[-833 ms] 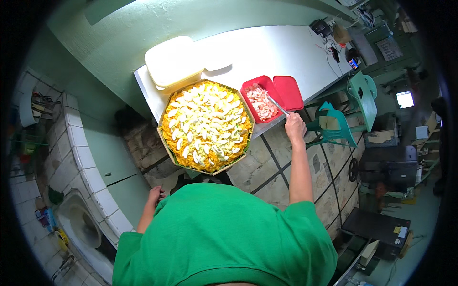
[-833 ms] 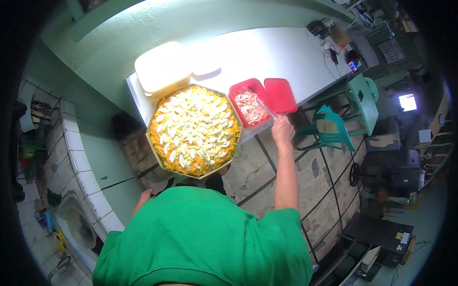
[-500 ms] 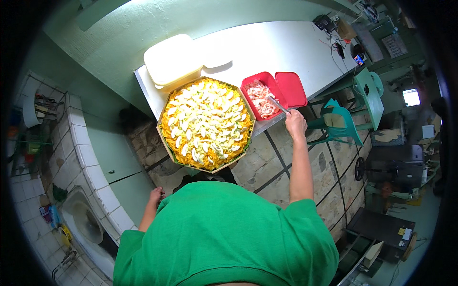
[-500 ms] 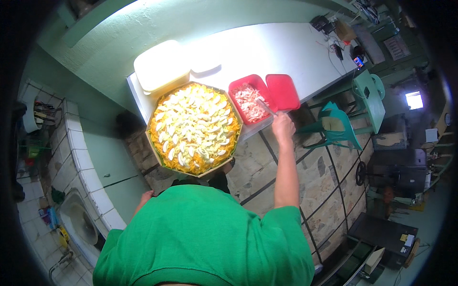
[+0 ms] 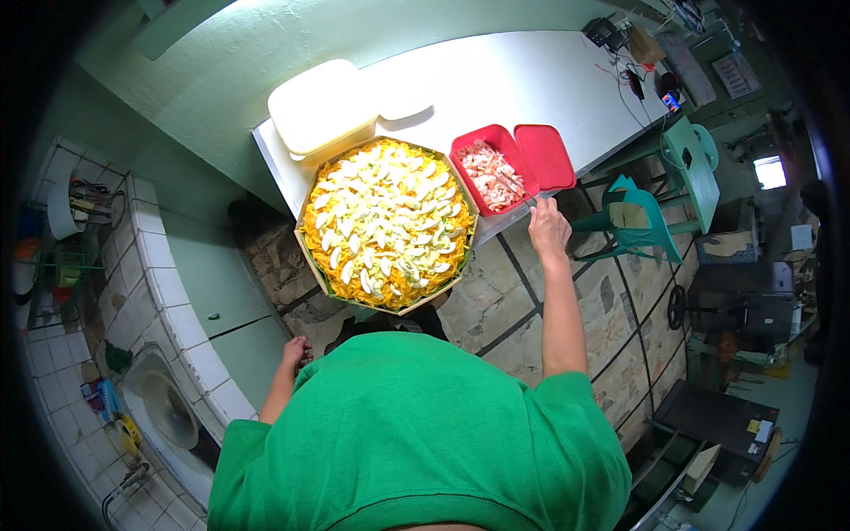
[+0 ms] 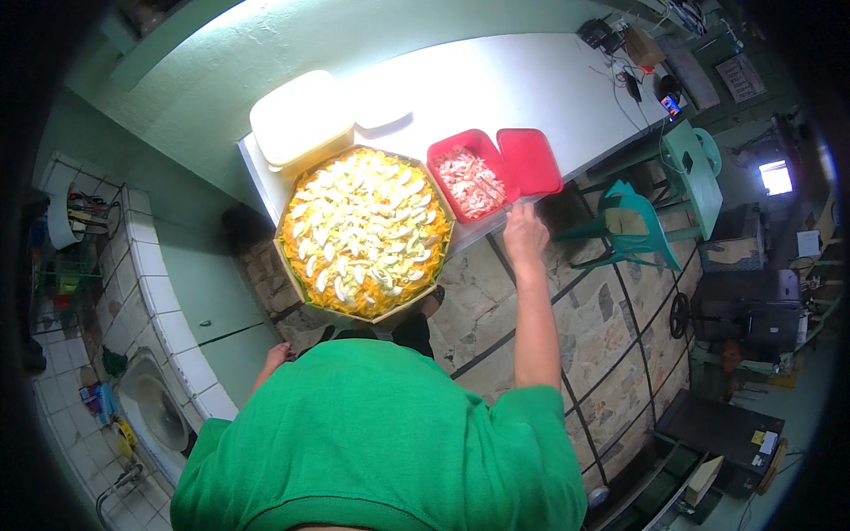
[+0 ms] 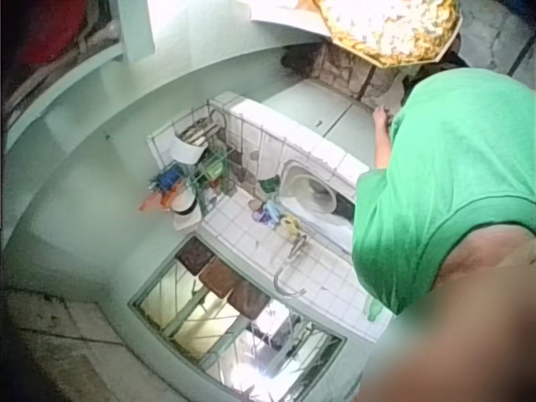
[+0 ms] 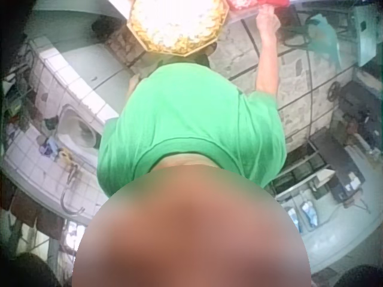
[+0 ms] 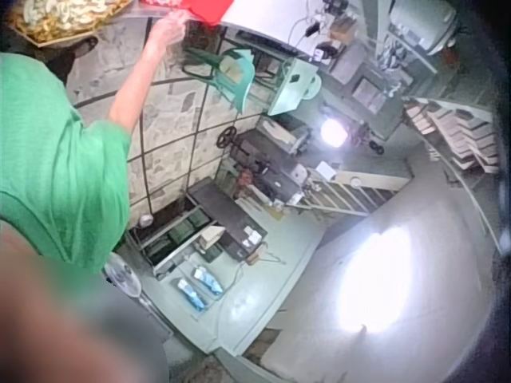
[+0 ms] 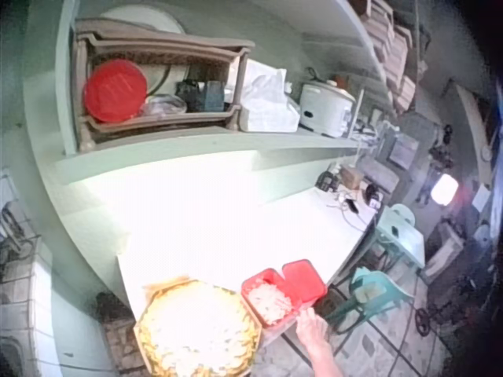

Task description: The person uses tongs to place diced meat from a red container onto a large tray of nachos already topped with cheese and sour cream. Later, the person opens a yellow container and adds cooked ground meat to the same tray. The task ends with the tray fully topped.

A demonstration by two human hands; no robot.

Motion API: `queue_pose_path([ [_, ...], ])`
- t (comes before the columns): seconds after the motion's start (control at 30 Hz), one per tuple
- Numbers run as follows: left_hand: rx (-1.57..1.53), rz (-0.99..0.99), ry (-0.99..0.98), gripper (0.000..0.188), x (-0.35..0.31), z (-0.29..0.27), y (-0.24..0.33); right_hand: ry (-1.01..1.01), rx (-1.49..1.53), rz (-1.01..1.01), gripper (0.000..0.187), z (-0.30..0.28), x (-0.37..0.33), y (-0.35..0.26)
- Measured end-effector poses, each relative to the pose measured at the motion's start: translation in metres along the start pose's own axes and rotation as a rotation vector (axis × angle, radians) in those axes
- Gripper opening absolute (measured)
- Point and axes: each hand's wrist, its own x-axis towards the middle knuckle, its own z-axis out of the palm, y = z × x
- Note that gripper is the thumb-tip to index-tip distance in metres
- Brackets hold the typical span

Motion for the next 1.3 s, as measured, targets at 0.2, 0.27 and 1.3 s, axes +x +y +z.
queue_pose_path([
  [0.2,0.017,0.041,-0.008,0.031,0.007,-0.007,-0.009,0.02,0.054,0.133,0.016,-0.007,-0.004,0.004],
  [0.27,-0.073,0.068,-0.028,0.031,0.009,-0.008,-0.017,0.073,0.168,0.142,0.019,-0.015,-0.011,0.007],
  [1.3,0.009,-0.031,-0.033,0.033,0.009,-0.015,-0.01,0.014,0.109,0.2,0.02,-0.03,-0.012,0.014],
])
